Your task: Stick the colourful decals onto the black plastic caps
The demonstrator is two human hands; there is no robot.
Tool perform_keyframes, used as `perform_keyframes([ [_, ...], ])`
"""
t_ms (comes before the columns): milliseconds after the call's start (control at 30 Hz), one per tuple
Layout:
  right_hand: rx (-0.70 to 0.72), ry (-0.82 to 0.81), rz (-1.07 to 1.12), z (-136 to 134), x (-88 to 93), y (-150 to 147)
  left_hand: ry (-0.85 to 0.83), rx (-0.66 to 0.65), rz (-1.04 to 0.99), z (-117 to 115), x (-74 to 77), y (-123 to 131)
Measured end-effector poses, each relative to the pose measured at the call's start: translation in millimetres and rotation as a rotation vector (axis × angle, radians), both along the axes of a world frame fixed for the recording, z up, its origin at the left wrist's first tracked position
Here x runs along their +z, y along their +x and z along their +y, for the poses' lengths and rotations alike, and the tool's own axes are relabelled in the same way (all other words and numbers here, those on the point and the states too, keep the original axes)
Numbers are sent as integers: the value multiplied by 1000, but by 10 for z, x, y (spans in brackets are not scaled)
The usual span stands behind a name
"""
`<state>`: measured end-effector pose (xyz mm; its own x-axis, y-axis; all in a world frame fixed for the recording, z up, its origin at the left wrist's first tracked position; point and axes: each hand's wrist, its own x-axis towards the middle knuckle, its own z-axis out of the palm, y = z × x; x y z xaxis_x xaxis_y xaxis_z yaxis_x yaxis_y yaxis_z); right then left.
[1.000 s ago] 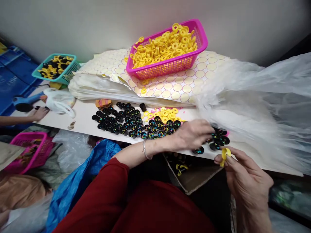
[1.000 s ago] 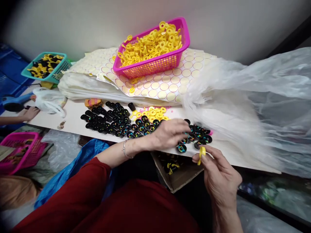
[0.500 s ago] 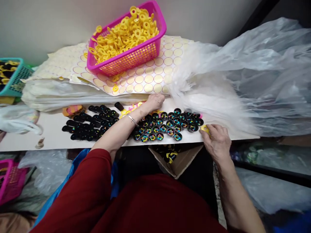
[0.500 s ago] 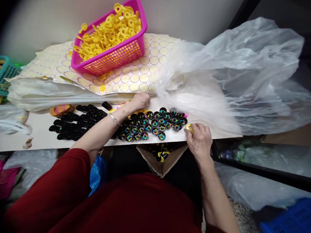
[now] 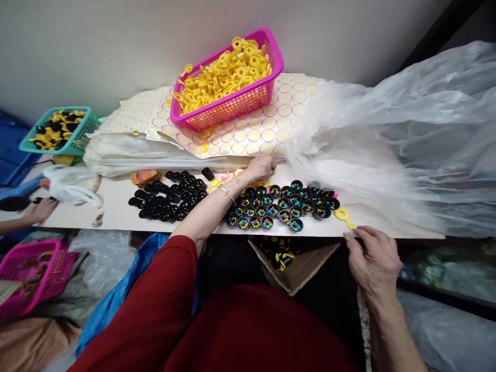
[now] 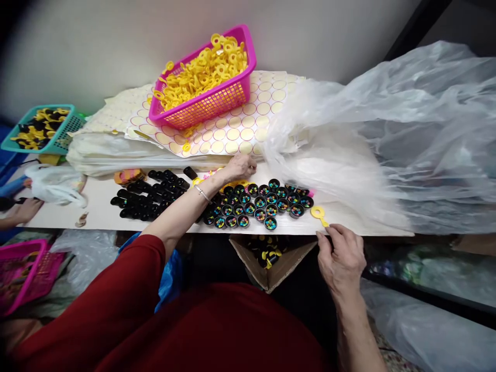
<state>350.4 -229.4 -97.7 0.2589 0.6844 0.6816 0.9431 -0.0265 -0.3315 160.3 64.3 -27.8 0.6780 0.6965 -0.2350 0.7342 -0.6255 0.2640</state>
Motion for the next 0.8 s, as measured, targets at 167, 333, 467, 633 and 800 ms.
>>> perform_keyframes([
  [167,32,25,11,-11,37,-70,11,-2,106,-37,43,97],
  [333,117,85,116,14,295,-281,10,23,-53,-137,238,80],
  [467,248,180,286,90,617,-624,-408,132,-619,-758,461,-47],
  [633,256,189,326,144,793,-924,-1256,375,-990,-1747,465,-207],
  [800,210,85,258,9,689,-929,-1618,617,-1089,-2094,240,-245],
])
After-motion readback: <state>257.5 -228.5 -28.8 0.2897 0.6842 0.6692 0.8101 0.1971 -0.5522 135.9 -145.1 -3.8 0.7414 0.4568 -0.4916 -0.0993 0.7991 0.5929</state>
